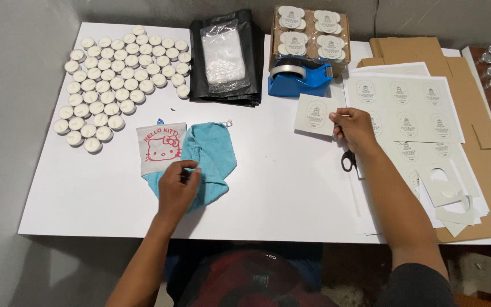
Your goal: Cutting individual circular labels from a printed sheet with scissors and cleaning tealight candles with a cloth.
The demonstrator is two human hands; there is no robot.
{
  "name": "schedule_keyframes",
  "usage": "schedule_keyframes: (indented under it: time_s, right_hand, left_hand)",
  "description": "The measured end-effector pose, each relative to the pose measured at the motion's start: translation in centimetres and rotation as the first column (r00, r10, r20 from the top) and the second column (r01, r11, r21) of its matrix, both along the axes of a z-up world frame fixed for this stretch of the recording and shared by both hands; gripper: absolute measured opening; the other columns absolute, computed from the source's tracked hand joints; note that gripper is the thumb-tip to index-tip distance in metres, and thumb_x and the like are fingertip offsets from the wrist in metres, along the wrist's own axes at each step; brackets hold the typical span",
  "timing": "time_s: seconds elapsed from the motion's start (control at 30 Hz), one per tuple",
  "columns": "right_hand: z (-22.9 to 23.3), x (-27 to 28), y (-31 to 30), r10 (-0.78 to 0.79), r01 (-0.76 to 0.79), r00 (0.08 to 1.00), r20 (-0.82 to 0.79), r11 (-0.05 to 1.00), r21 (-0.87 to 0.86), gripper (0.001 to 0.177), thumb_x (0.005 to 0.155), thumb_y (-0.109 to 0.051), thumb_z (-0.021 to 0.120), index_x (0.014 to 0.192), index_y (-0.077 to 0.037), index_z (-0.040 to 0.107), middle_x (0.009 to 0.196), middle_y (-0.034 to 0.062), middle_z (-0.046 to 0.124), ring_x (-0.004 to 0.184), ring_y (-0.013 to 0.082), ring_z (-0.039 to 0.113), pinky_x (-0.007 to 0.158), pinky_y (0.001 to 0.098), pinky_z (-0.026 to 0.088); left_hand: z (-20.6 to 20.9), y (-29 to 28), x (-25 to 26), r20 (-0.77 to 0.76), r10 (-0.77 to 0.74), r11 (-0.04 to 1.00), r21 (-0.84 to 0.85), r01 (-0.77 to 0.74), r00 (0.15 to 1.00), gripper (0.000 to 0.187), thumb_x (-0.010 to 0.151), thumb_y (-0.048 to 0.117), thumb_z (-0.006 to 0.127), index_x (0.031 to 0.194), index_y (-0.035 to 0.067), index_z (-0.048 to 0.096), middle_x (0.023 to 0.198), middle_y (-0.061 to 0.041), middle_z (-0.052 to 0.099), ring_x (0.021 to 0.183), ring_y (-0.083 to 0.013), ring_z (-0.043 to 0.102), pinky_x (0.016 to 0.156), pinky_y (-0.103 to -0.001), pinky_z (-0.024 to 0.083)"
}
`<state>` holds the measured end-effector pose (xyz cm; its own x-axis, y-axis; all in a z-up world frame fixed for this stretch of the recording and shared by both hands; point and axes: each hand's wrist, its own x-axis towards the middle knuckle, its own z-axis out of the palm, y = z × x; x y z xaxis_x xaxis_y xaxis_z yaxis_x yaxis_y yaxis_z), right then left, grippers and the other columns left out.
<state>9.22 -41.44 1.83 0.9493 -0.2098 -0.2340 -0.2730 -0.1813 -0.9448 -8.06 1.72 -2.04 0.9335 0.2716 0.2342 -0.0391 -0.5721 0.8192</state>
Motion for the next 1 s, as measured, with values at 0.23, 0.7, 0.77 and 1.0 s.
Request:
schedule_keyframes:
  time_s: [0.23,0.7,0.77,1.0]
  right_hand:
    - [-0.9,2.7,-2.5,0.028,-0.031,0.999,-0.025,0.992,-0.123,0.04,0.094,-0.007,0.075,0.124,0.013,0.06,0.073,0.0117,0.066,0.05,0.0087,0.062,0.036,0.0168,0.049]
    - [-2.1,3.9,-0.9,0.141,-0.068,0.989,0.049,0.715,-0.696,0.032,0.094,-0.006,0.075,0.121,0.01,0.07,0.091,0.0256,0.073,0.069,0.0327,0.074,0.055,0.0377,0.061]
    - [-2.7,3.7,-0.7,0.151,-0.061,0.987,0.062,0.694,-0.718,0.033,0.093,-0.007,0.076,0.12,0.01,0.07,0.093,0.0272,0.072,0.075,0.0369,0.074,0.059,0.0407,0.062]
    - [-2.4,2.5,0.3,0.251,-0.055,0.959,0.136,0.629,-0.776,0.021,0.095,0.0,0.072,0.114,0.012,0.072,0.09,0.0272,0.069,0.083,0.0399,0.072,0.069,0.0443,0.061]
  left_hand:
    - [0.4,3.5,-0.4,0.068,0.123,0.963,0.232,-0.135,0.99,0.009,0.095,0.003,0.072,0.1,0.01,0.072,0.091,-0.005,0.071,0.083,-0.0238,0.068,0.07,-0.034,0.056]
    - [0.0,5.7,-0.6,0.004,0.222,0.906,0.369,-0.208,0.975,0.004,0.1,0.013,0.073,0.101,0.01,0.07,0.087,-0.006,0.069,0.082,-0.0232,0.065,0.078,-0.036,0.051]
    - [0.4,5.7,-0.4,-0.009,0.23,0.906,0.367,-0.211,0.973,0.005,0.1,0.014,0.072,0.101,0.009,0.07,0.087,-0.007,0.07,0.082,-0.0234,0.065,0.077,-0.036,0.051]
    - [0.0,5.9,0.2,-0.022,0.213,0.912,0.364,-0.191,0.977,0.008,0.1,0.017,0.073,0.102,0.01,0.072,0.09,-0.009,0.069,0.085,-0.0239,0.064,0.079,-0.036,0.051]
